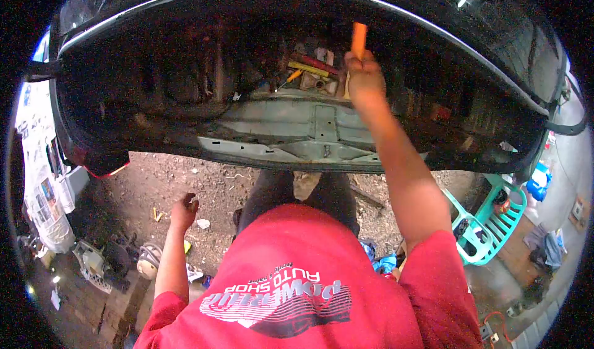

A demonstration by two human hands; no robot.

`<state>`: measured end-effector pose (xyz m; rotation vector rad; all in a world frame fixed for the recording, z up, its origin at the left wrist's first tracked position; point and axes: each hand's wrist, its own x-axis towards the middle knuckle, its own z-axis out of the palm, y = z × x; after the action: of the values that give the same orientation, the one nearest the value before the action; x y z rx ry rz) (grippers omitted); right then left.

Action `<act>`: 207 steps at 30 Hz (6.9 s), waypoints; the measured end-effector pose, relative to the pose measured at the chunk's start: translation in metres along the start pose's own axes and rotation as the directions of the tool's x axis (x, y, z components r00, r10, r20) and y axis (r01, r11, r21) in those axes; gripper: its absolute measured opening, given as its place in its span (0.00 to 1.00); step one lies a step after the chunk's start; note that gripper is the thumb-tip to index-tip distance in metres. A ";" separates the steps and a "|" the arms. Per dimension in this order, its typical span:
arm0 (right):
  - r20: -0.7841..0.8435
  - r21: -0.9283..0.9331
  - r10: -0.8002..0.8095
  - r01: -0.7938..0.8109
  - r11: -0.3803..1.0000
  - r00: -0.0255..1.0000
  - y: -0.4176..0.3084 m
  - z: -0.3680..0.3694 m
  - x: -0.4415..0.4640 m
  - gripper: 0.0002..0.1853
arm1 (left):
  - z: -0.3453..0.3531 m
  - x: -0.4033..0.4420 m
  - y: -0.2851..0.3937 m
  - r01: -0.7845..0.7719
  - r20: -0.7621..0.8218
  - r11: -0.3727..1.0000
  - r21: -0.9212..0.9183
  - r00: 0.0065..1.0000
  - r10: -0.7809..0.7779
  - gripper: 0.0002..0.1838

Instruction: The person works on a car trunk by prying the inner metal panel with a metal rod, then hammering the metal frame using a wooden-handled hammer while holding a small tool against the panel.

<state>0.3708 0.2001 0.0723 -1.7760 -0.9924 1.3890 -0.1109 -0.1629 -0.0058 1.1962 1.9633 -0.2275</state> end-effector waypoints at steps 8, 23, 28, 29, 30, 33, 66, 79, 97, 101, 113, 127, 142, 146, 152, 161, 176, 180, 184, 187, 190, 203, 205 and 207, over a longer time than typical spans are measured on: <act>0.592 -0.766 0.651 0.080 0.638 0.475 0.046 0.006 -0.049 0.12 | 0.011 -0.018 -0.005 0.039 0.037 0.999 -0.008 0.999 -0.039 0.19; 0.188 -0.293 0.058 -0.001 0.956 0.980 0.074 0.019 -0.079 0.19 | 0.025 -0.018 0.006 0.090 0.077 0.989 -0.113 0.994 -0.082 0.20; 0.527 -0.752 0.643 -0.048 0.658 0.555 0.076 -0.005 -0.095 0.18 | 0.032 -0.018 -0.006 0.100 0.066 0.984 -0.144 0.994 -0.092 0.22; 0.539 -0.704 0.576 -0.047 0.709 0.615 0.068 -0.007 -0.093 0.17 | 0.030 -0.025 -0.002 0.110 0.065 0.983 -0.146 0.993 -0.102 0.22; 0.539 -0.702 0.575 -0.049 0.710 0.615 0.069 -0.007 -0.095 0.17 | 0.027 -0.027 0.003 0.125 0.061 0.988 -0.087 0.991 -0.120 0.22; 0.468 -0.512 0.400 -0.128 0.850 0.788 0.073 -0.016 -0.087 0.17 | 0.027 -0.021 0.011 0.064 0.023 0.998 0.002 0.998 -0.064 0.22; 0.062 -0.661 0.367 -0.238 0.712 0.928 0.202 -0.171 -0.112 0.08 | 0.255 0.447 0.401 0.041 -0.073 0.934 -0.354 0.995 -0.071 0.21; 0.124 -0.660 0.239 -0.099 0.744 0.963 0.185 -0.183 -0.068 0.10 | 0.244 0.433 0.368 -0.248 -0.435 0.965 -0.083 0.880 0.189 0.21; 0.336 -0.709 0.169 0.130 0.693 0.927 0.152 -0.203 -0.082 0.10 | -0.027 0.166 0.321 -0.293 0.018 0.714 -0.636 0.919 0.394 0.16; 0.293 -0.639 0.237 0.005 0.769 0.926 0.113 -0.169 -0.078 0.12 | -0.022 0.054 0.262 -0.288 -0.052 0.530 -0.797 0.909 0.414 0.10; 0.449 -0.646 0.309 0.065 0.761 0.839 0.099 -0.098 -0.089 0.11 | 0.034 0.007 0.235 -0.198 -0.167 0.433 -0.879 0.980 0.109 0.05; 0.593 -0.398 0.283 -0.032 0.917 0.754 0.005 -0.007 -0.049 0.35 | 0.045 0.027 0.260 -0.244 -0.218 0.473 -0.847 0.970 0.109 0.05; 0.596 -0.421 0.305 -0.034 0.906 0.743 0.014 -0.001 -0.053 0.32 | 0.060 0.040 0.257 -0.242 -0.227 0.218 -0.945 0.970 0.091 0.03; 0.584 -0.442 0.335 -0.056 0.895 0.740 0.012 -0.001 -0.056 0.32 | 0.059 0.046 0.264 -0.264 -0.231 0.299 -0.917 0.963 0.141 0.03; 0.595 -0.436 0.354 -0.081 0.896 0.722 0.011 -0.004 -0.058 0.32 | 0.066 0.050 0.267 -0.337 -0.295 0.208 -0.918 0.933 0.207 0.03; 0.705 -0.379 0.484 -0.302 0.875 0.519 0.044 -0.009 -0.075 0.32 | 0.053 0.038 0.273 -0.425 -0.267 0.530 -0.733 0.898 0.350 0.04; 0.474 -0.164 -0.389 0.514 0.842 0.789 0.073 0.007 -0.055 0.30 | 0.070 -0.002 0.277 -0.282 -0.345 0.868 -0.408 0.928 0.139 0.15; 0.700 -0.578 0.571 -0.129 0.806 0.429 0.052 -0.019 -0.050 0.29 | 0.072 0.003 0.275 -0.318 -0.400 0.842 -0.435 0.907 0.136 0.15; 0.602 -0.204 0.315 -0.240 0.949 0.734 0.002 -0.011 -0.026 0.30 | 0.068 0.008 0.278 -0.293 -0.389 0.846 -0.445 0.914 0.112 0.15; 0.403 -0.008 0.050 -0.051 0.999 0.914 0.015 0.008 -0.040 0.30 | 0.066 0.008 0.279 -0.320 -0.388 0.829 -0.459 0.911 0.136 0.15; 0.712 -0.630 0.599 -0.045 0.775 0.367 0.050 -0.012 -0.072 0.26 | 0.068 0.010 0.273 -0.333 -0.365 0.861 -0.385 0.912 0.189 0.15; 0.605 -0.360 0.228 0.007 0.933 0.763 0.058 0.003 -0.054 0.25 | 0.061 0.007 0.274 -0.299 -0.360 0.835 -0.463 0.924 0.131 0.16; 0.721 -0.593 0.614 -0.170 0.787 0.321 0.056 -0.005 -0.054 0.24 | 0.065 0.006 0.271 -0.311 -0.370 0.878 -0.363 0.913 0.171 0.16; 0.670 -0.506 0.557 -0.247 0.827 0.491 0.045 -0.003 -0.033 0.27 | 0.066 0.007 0.272 -0.307 -0.377 0.876 -0.372 0.912 0.159 0.16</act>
<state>0.3760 0.1488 0.0501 -1.6720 -1.3763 2.6306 0.1434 -0.0478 0.0117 1.2193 1.9832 0.5461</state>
